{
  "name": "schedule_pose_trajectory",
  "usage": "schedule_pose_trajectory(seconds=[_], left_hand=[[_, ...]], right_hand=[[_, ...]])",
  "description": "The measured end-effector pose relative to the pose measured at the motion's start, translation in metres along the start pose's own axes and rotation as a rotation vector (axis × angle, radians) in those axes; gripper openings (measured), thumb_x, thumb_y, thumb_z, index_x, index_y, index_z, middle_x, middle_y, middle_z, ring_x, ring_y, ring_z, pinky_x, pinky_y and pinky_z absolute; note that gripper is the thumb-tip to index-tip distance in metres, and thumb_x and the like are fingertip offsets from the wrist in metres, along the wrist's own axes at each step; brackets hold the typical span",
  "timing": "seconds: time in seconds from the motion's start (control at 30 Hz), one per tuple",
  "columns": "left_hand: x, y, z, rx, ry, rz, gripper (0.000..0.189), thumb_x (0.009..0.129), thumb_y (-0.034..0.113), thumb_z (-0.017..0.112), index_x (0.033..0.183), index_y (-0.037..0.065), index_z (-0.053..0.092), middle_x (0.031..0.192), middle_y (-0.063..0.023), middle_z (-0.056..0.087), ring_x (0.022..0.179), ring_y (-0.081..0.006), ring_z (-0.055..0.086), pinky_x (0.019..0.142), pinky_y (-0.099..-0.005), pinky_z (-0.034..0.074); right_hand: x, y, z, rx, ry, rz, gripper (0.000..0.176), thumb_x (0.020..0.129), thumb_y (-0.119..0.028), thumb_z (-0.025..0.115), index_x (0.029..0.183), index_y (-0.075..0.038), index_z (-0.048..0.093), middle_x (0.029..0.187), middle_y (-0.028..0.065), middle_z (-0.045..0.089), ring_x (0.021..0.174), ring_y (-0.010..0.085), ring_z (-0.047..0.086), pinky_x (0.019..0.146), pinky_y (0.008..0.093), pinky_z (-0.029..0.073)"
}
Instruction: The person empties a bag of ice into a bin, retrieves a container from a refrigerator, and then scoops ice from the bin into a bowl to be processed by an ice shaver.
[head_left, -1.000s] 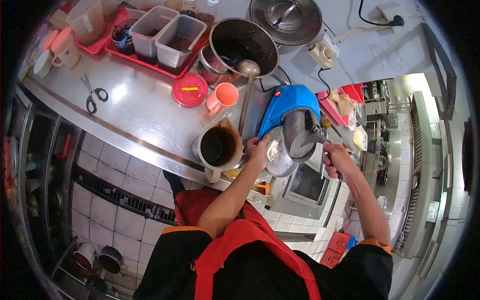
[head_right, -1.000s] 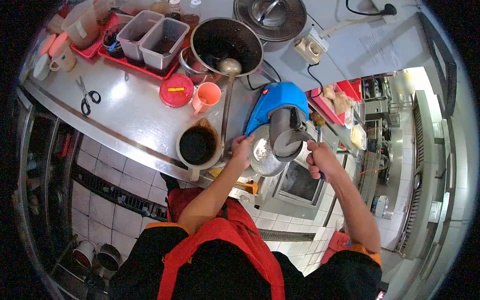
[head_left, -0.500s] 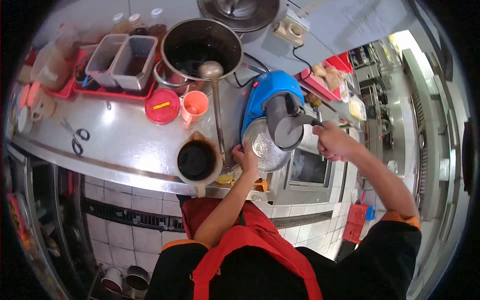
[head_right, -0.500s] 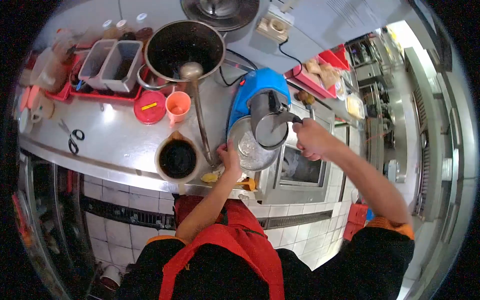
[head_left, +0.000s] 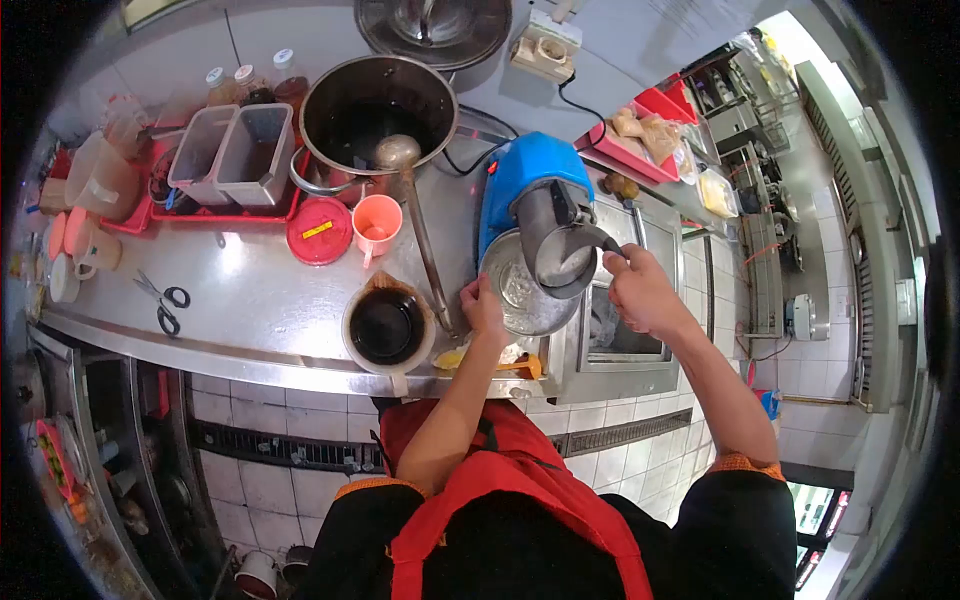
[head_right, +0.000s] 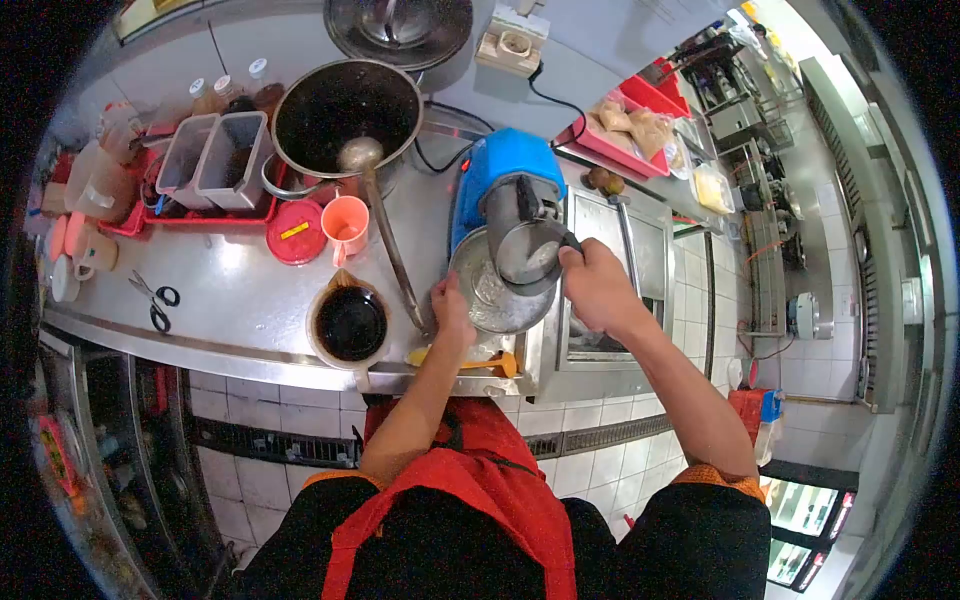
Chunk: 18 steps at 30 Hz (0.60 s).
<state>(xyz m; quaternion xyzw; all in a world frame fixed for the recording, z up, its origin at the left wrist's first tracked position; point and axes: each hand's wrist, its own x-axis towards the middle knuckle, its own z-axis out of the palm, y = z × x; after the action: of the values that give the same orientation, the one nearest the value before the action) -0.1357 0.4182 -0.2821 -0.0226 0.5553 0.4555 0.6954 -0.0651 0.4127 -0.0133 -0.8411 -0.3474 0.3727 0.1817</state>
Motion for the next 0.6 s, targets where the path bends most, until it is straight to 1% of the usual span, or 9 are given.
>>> schedule_pose_trajectory(seconds=[0.03, 0.1, 0.17, 0.23, 0.27, 0.33, 0.43, 0.53, 0.6], left_hand=[[0.004, -0.003, -0.001, -0.006, -0.051, -0.006, 0.040, 0.084, 0.034, 0.059, 0.110, 0.008, 0.043, 0.110, -0.0084, 0.050, 0.101, -0.0208, 0.046, 0.091, -0.0387, 0.037], [0.024, -0.015, -0.004, -0.021, -0.079, -0.025, 0.042, 0.084, 0.034, 0.059, 0.112, 0.008, 0.043, 0.110, -0.0090, 0.050, 0.100, -0.0224, 0.048, 0.088, -0.0410, 0.040], [0.027, -0.008, -0.001, -0.021, -0.112, -0.030, 0.043, 0.084, 0.033, 0.059, 0.114, 0.007, 0.042, 0.110, -0.0097, 0.051, 0.099, -0.0241, 0.050, 0.085, -0.0433, 0.043], [0.010, 0.009, 0.005, -0.044, -0.060, -0.106, 0.031, 0.084, 0.029, 0.059, 0.100, 0.006, 0.047, 0.097, -0.0078, 0.053, 0.090, -0.0189, 0.048, 0.081, -0.0340, 0.041], [0.004, 0.014, 0.006, -0.018, -0.073, -0.104, 0.031, 0.084, 0.029, 0.059, 0.100, 0.006, 0.047, 0.097, -0.0078, 0.053, 0.090, -0.0189, 0.048, 0.081, -0.0340, 0.041], [-0.004, 0.022, 0.009, -0.074, -0.083, -0.167, 0.040, 0.088, 0.029, 0.051, 0.119, 0.005, 0.043, 0.113, -0.0125, 0.052, 0.103, -0.0287, 0.052, 0.088, -0.0476, 0.044], [0.044, 0.001, -0.005, -0.028, -0.277, -0.200, 0.037, 0.092, 0.027, 0.041, 0.120, 0.003, 0.044, 0.118, -0.0135, 0.052, 0.107, -0.0307, 0.052, 0.092, -0.0500, 0.041], [0.055, -0.001, -0.006, -0.096, -0.401, -0.183, 0.038, 0.094, 0.025, 0.034, 0.122, 0.002, 0.045, 0.120, -0.0138, 0.052, 0.108, -0.0324, 0.051, 0.092, -0.0512, 0.040], [0.051, 0.006, -0.006, -0.125, -0.389, -0.203, 0.037, 0.090, 0.024, 0.042, 0.119, 0.001, 0.047, 0.115, -0.0142, 0.053, 0.104, -0.0306, 0.053, 0.089, -0.0480, 0.042]], right_hand=[[0.001, -0.001, -0.001, 0.054, -0.035, 0.011, 0.022, 0.091, -0.025, 0.044, 0.092, -0.003, 0.043, 0.051, 0.0011, 0.038, 0.030, 0.0073, 0.030, 0.026, 0.0237, 0.019], [0.003, -0.006, -0.012, 0.123, -0.058, 0.018, 0.020, 0.091, -0.025, 0.044, 0.088, -0.005, 0.043, 0.051, 0.0010, 0.038, 0.031, 0.0067, 0.029, 0.026, 0.0234, 0.019], [0.018, -0.024, -0.033, 0.106, -0.308, 0.277, 0.016, 0.089, -0.022, 0.044, 0.083, -0.008, 0.042, 0.054, 0.0012, 0.041, 0.032, 0.0054, 0.028, 0.025, 0.0226, 0.018], [0.034, -0.036, -0.050, 0.041, -0.390, 0.251, 0.015, 0.089, -0.023, 0.044, 0.083, -0.008, 0.042, 0.057, 0.0012, 0.042, 0.033, 0.0044, 0.027, 0.025, 0.0219, 0.017], [0.036, -0.038, -0.053, -0.079, -0.382, 0.239, 0.017, 0.089, -0.025, 0.042, 0.084, -0.008, 0.043, 0.058, 0.0014, 0.043, 0.034, 0.0044, 0.028, 0.026, 0.0217, 0.018], [0.026, -0.032, -0.045, -0.070, -0.360, 0.205, 0.018, 0.088, -0.025, 0.041, 0.085, -0.008, 0.043, 0.057, 0.0012, 0.042, 0.034, 0.0045, 0.029, 0.026, 0.0220, 0.018], [0.002, -0.026, -0.025, 0.014, -0.273, 0.121, 0.021, 0.086, -0.023, 0.042, 0.087, -0.002, 0.046, 0.053, 0.0011, 0.040, 0.033, 0.0068, 0.033, 0.027, 0.0240, 0.021], [0.017, 0.006, -0.012, 0.332, -0.296, 0.041, 0.022, 0.086, -0.022, 0.044, 0.083, -0.001, 0.046, 0.052, 0.0017, 0.041, 0.031, 0.0078, 0.033, 0.027, 0.0245, 0.021], [0.014, 0.011, -0.003, 0.429, -0.182, 0.016, 0.021, 0.086, -0.022, 0.045, 0.080, -0.002, 0.045, 0.052, 0.0024, 0.041, 0.030, 0.0088, 0.033, 0.026, 0.0252, 0.021]])
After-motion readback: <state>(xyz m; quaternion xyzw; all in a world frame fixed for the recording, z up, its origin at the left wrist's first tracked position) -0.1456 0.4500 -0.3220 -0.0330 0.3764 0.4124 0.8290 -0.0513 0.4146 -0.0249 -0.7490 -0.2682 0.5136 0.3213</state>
